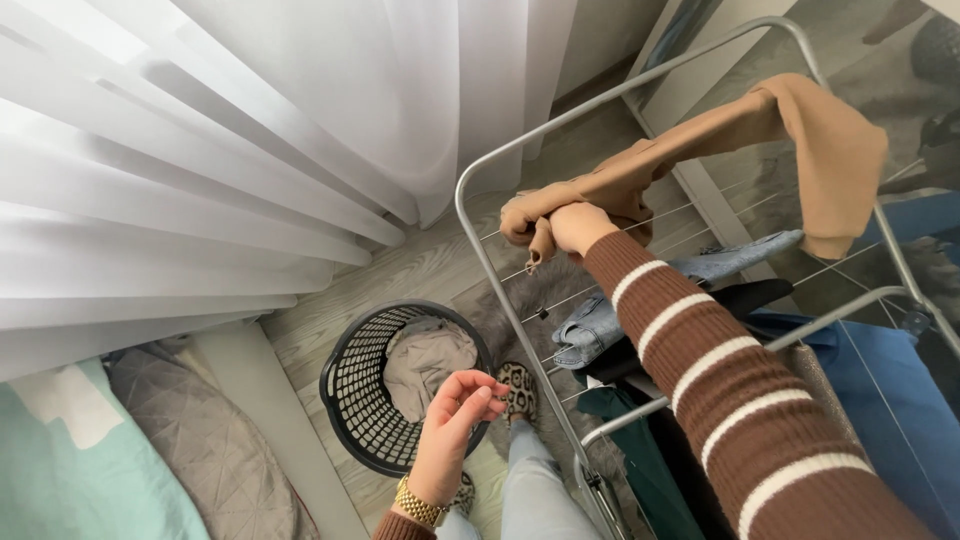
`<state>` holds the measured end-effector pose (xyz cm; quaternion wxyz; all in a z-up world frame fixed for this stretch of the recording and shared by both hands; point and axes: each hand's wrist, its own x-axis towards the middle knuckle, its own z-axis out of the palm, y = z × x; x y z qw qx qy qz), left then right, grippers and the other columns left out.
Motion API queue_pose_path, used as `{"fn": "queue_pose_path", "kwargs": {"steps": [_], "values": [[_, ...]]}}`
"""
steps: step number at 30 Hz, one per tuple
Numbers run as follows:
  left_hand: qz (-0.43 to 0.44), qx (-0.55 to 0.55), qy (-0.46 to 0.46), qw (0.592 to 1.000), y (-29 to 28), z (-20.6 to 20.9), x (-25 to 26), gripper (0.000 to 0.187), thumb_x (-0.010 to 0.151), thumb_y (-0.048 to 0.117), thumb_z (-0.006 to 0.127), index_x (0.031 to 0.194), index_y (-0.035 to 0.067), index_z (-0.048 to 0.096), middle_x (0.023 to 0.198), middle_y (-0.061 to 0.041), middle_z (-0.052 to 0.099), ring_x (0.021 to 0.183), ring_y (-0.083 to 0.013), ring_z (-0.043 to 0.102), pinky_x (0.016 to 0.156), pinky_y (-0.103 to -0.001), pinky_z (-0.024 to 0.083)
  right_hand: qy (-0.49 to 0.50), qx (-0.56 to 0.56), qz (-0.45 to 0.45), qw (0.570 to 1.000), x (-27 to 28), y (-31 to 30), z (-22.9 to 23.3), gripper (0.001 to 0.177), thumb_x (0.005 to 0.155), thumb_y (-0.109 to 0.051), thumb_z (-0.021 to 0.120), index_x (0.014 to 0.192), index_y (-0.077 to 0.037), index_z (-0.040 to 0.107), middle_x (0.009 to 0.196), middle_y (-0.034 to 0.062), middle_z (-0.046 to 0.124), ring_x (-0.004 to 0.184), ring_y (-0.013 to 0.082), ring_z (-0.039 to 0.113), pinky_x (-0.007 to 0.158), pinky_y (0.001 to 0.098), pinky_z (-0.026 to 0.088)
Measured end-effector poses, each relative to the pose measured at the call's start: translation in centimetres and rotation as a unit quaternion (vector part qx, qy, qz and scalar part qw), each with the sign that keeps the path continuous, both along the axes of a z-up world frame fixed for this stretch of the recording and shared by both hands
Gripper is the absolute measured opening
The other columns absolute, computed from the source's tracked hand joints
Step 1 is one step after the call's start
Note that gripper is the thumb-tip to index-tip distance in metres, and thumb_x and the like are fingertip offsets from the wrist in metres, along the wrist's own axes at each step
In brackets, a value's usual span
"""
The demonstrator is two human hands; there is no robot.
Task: Hanging various items of wet laundry, including jeans and tops, onto a metal drying rack to dry.
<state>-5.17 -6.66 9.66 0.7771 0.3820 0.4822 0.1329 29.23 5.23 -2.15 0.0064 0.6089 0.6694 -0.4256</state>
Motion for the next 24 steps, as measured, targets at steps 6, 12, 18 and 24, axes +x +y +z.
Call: {"fn": "queue_pose_path", "kwargs": {"steps": [6, 12, 18, 24], "values": [[0.016, -0.011, 0.013, 1.0, 0.5, -0.4, -0.5, 0.016, 0.092, 0.015, 0.063, 0.102, 0.004, 0.068, 0.103, -0.016, 0.079, 0.082, -0.0172, 0.071, 0.081, -0.031, 0.056, 0.468, -0.02, 0.329, 0.82, 0.1, 2.4, 4.5, 0.01, 0.064, -0.021, 0.046, 0.06, -0.014, 0.041, 0.06, 0.0041, 0.048, 0.056, 0.0152, 0.044, 0.061, 0.0271, 0.04], [0.011, -0.019, 0.044, 0.999, 1.3, -0.4, -0.2, 0.016, 0.092, 0.015, 0.063, 0.102, 0.004, 0.068, 0.103, -0.014, 0.079, 0.083, -0.0172, 0.07, 0.082, -0.03, 0.056, -0.221, -0.196, -0.212, 0.932, -0.3, -4.3, 0.1, 0.046, 0.105, -0.023, 0.044, 0.152, -0.024, 0.045, 0.147, 0.0133, 0.054, 0.121, 0.0379, 0.063, 0.091, 0.0504, 0.058], [-0.009, 0.028, 0.017, 0.999, 1.7, -1.8, 1.0, 0.016, 0.091, 0.016, 0.064, 0.101, 0.003, 0.069, 0.1, -0.015, 0.078, 0.081, -0.0173, 0.07, 0.08, -0.031, 0.056, -0.248, -0.073, -0.226, 0.939, 3.1, -9.0, 4.3, 0.045, 0.106, -0.045, 0.035, 0.123, -0.019, 0.068, 0.119, 0.0137, 0.073, 0.106, 0.0418, 0.069, 0.087, 0.0551, 0.054], [-0.093, 0.225, 0.085, 0.966, 5.0, -2.1, 4.0, 0.01, 0.092, 0.012, 0.064, 0.097, 0.009, 0.073, 0.095, -0.001, 0.074, 0.083, -0.0106, 0.066, 0.078, -0.025, 0.055, -0.441, 0.472, -0.252, 0.721, 11.6, -18.2, 2.7, 0.011, 0.094, -0.02, 0.073, 0.087, -0.018, 0.081, 0.114, 0.0097, 0.071, 0.106, 0.0337, 0.06, 0.083, 0.0454, 0.054]]}}
